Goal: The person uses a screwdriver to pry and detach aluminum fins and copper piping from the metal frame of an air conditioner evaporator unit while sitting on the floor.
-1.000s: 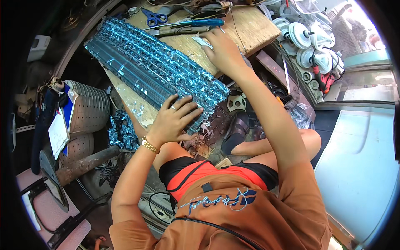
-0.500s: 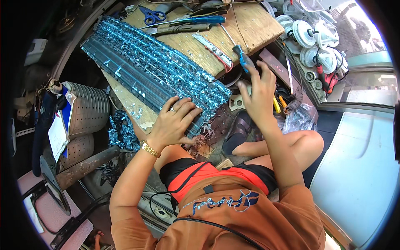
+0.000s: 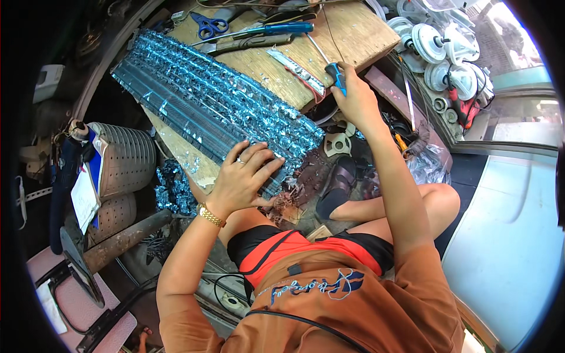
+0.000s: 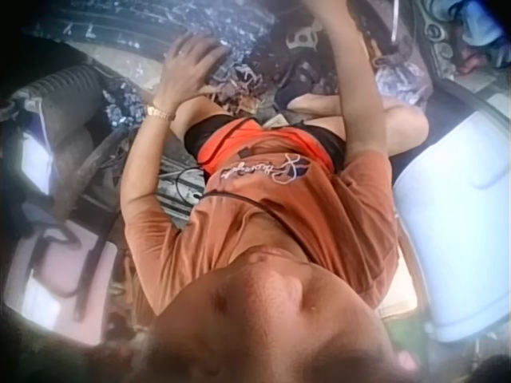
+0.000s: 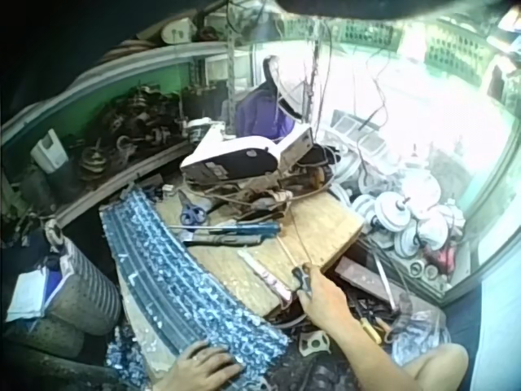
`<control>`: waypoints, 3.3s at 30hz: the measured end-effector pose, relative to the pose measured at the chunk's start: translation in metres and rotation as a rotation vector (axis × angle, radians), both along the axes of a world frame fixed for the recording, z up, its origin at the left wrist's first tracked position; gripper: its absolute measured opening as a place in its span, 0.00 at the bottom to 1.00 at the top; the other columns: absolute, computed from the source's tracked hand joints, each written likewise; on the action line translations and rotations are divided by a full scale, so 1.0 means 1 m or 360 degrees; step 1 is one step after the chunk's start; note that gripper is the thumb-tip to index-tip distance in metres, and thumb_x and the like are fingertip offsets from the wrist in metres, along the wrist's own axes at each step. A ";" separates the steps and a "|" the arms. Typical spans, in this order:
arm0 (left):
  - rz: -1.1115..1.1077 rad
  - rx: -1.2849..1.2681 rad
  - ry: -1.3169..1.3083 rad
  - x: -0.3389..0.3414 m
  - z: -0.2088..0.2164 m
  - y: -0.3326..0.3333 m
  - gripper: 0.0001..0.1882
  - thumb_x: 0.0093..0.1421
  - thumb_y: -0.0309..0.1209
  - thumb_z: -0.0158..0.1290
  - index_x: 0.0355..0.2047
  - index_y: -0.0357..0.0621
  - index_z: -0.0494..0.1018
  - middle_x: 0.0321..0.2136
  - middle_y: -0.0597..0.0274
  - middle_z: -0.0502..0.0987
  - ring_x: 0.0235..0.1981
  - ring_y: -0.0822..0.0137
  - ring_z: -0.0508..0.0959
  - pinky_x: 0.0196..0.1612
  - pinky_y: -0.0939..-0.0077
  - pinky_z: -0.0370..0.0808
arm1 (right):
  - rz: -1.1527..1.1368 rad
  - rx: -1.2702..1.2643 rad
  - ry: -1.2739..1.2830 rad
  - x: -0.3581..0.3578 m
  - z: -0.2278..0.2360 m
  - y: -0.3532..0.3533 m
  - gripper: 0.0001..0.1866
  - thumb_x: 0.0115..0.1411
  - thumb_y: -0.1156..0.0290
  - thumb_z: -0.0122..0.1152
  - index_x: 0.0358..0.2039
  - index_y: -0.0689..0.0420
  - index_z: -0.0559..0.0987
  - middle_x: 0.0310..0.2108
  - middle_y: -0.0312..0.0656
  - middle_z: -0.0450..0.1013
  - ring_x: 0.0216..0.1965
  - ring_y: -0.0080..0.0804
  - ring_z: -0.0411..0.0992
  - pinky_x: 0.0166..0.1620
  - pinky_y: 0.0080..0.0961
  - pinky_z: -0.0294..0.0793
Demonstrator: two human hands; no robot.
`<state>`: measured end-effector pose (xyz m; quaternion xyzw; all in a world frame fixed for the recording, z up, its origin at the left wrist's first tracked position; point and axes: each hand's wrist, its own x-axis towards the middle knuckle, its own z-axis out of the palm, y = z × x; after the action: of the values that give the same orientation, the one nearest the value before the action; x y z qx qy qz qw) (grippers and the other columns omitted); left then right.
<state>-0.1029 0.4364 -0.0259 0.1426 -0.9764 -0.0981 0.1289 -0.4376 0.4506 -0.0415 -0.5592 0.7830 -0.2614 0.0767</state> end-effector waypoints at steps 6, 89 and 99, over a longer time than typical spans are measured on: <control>0.0009 0.0020 -0.0024 -0.001 0.002 0.001 0.38 0.47 0.60 0.64 0.55 0.55 0.77 0.49 0.63 0.77 0.61 0.59 0.74 0.68 0.50 0.62 | -0.0087 0.0305 -0.0130 -0.001 0.012 -0.016 0.33 0.60 0.62 0.65 0.64 0.56 0.67 0.50 0.59 0.77 0.46 0.63 0.79 0.50 0.51 0.78; -0.0071 -0.0126 0.0078 -0.077 0.011 -0.122 0.39 0.43 0.69 0.63 0.43 0.53 0.76 0.43 0.63 0.74 0.50 0.56 0.74 0.62 0.42 0.59 | 0.0256 0.0840 -0.1284 0.060 0.117 0.255 0.27 0.57 0.87 0.58 0.59 0.61 0.80 0.34 0.50 0.79 0.30 0.36 0.76 0.39 0.31 0.75; -0.0046 -0.0114 0.0016 -0.075 0.008 -0.122 0.39 0.43 0.70 0.62 0.43 0.52 0.77 0.43 0.62 0.74 0.50 0.55 0.74 0.61 0.40 0.59 | 0.0211 0.0903 -0.1171 0.080 0.112 0.251 0.25 0.59 0.85 0.64 0.58 0.59 0.80 0.33 0.49 0.78 0.28 0.38 0.74 0.34 0.29 0.74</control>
<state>-0.1774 0.3148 -0.0175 0.1234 -0.9806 -0.0657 0.1372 -0.3577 0.7020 0.0706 -0.4351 0.7070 -0.2123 0.5156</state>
